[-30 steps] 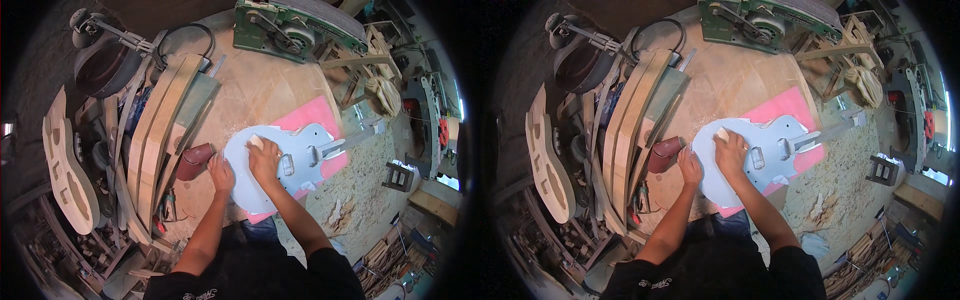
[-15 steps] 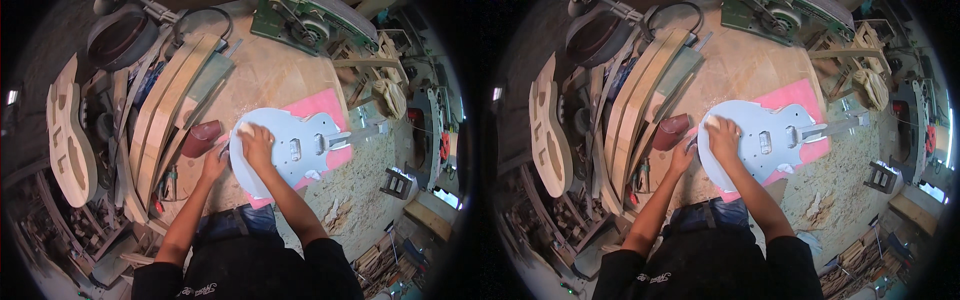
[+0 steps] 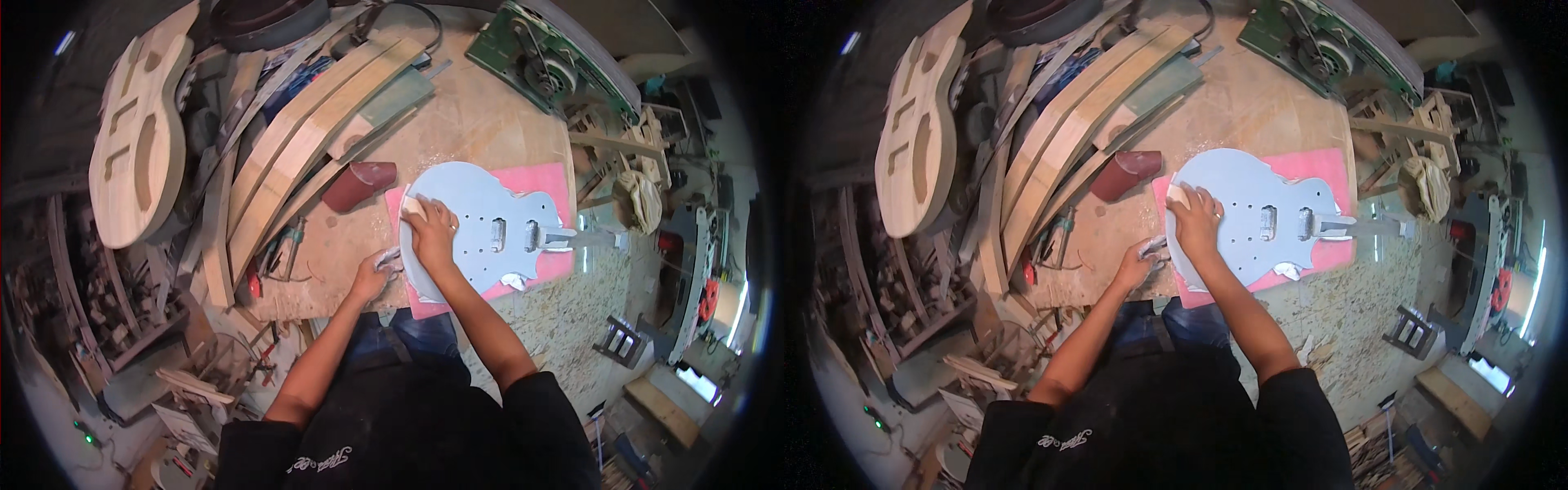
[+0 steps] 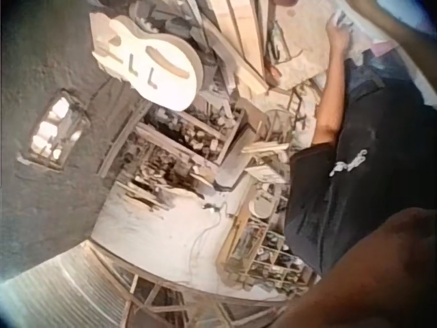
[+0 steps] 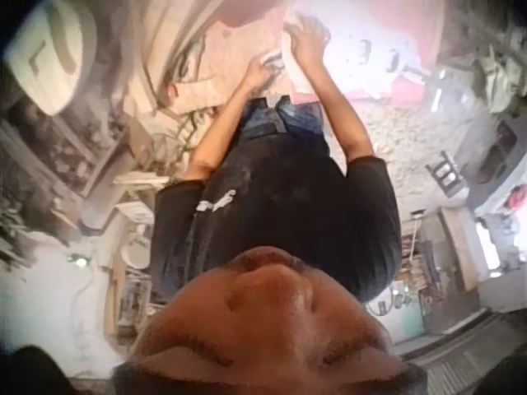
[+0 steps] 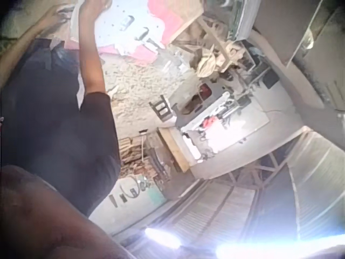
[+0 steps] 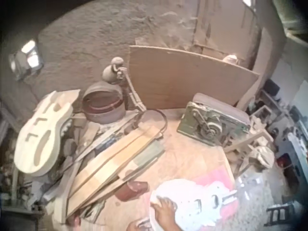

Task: The person sands the light-blue body of an electric guitar using a small sanding block, working across the flat surfaces and the recessed cavities.

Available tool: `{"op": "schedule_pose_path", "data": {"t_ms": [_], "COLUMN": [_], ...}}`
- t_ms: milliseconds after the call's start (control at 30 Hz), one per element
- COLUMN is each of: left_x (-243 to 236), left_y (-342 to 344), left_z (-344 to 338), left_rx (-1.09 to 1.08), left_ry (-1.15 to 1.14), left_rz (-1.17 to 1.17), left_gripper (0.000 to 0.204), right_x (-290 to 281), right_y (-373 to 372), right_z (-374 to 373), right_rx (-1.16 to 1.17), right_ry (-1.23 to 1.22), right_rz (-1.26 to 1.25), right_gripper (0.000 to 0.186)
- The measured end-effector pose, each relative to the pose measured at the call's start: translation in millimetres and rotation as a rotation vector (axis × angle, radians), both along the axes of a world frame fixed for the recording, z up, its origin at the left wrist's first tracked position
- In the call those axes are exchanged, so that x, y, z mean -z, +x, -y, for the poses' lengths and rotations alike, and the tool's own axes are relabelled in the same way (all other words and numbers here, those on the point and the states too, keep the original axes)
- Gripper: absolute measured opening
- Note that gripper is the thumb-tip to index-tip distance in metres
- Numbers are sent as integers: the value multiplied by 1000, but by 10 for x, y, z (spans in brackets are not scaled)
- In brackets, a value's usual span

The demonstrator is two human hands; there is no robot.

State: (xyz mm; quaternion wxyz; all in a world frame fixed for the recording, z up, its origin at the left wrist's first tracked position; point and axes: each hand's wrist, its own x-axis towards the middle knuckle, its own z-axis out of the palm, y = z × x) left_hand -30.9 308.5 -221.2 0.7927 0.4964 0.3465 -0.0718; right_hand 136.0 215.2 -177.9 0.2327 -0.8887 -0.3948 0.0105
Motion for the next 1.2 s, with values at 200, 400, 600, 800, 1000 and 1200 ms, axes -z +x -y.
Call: {"op": "schedule_pose_path", "data": {"t_ms": [200, 400, 600, 800, 1000, 1200], "left_x": [-29, -122, -113, 54, 110, 306], "left_y": [-57, -85, -192, -242, -214, -245], "left_z": [239, 640, 994, 1373, 1544, 1578], "left_rx": [-153, -384, -516, -582, -629, -670], "left_ry": [-100, -85, -100, 107, 211, 284], "left_rz": [-6, -67, -126, -6, -39, -50], "left_gripper": [46, 48, 44, 47, 39, 28], "right_x": [-122, -59, -173, -31, -148, -107], "right_y": [-502, -86, -265, -122, -40, -128], "right_z": [904, 272, 1406, 590, 1524, 894], "right_rx": [-338, -329, -669, -658, -837, -782], "right_ry": [-76, -19, -123, -13, -176, -110], "right_rz": [-123, -114, -187, -132, -155, -153], "right_gripper": [31, 31, 32, 40, 33, 37]}}
